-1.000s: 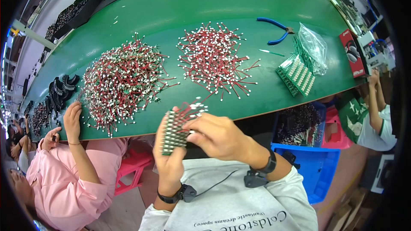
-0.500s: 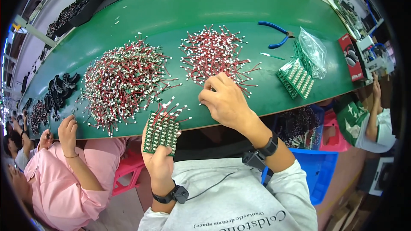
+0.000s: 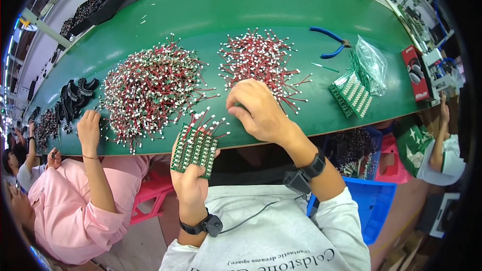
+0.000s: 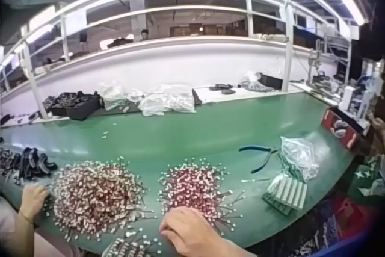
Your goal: The person picks up small white connectors with red wires from a pile and inserts them one by one into the sockets of a green circuit board by hand.
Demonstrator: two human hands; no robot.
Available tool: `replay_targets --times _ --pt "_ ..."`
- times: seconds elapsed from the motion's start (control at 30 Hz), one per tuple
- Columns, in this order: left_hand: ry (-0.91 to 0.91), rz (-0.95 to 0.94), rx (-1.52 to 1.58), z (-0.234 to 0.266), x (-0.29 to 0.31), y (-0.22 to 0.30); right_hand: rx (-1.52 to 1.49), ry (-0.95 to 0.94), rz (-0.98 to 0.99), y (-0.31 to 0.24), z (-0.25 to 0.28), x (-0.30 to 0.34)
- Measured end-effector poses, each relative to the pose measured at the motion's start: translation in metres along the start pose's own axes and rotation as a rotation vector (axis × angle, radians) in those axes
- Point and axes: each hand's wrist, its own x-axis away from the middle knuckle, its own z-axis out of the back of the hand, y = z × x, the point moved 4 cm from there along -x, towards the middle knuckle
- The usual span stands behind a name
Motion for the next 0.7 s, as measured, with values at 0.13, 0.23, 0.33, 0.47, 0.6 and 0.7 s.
replay_targets --times 0.13,0.23,0.33,0.47,0.6,0.7 --pt "0.037 -0.001 0.008 0.007 0.000 -0.001 -0.180 -0.011 -0.060 0.001 0.003 -0.020" --pt "0.032 -0.004 0.015 0.004 0.000 0.002 -0.647 0.102 -0.322 0.000 0.008 -0.023" --pt "0.029 -0.007 0.032 0.005 0.000 -0.001 -0.665 0.093 -0.286 -0.023 0.018 -0.012" --pt "0.033 -0.026 0.028 0.002 0.000 -0.001 -0.533 -0.067 -0.160 -0.057 0.021 0.010" --pt "0.014 -0.018 -0.015 0.004 0.000 -0.007 -0.538 -0.098 -0.169 -0.070 0.000 0.026" --pt "0.020 -0.011 -0.017 0.002 0.003 -0.011 -0.470 -0.021 -0.161 -0.066 -0.013 0.031"
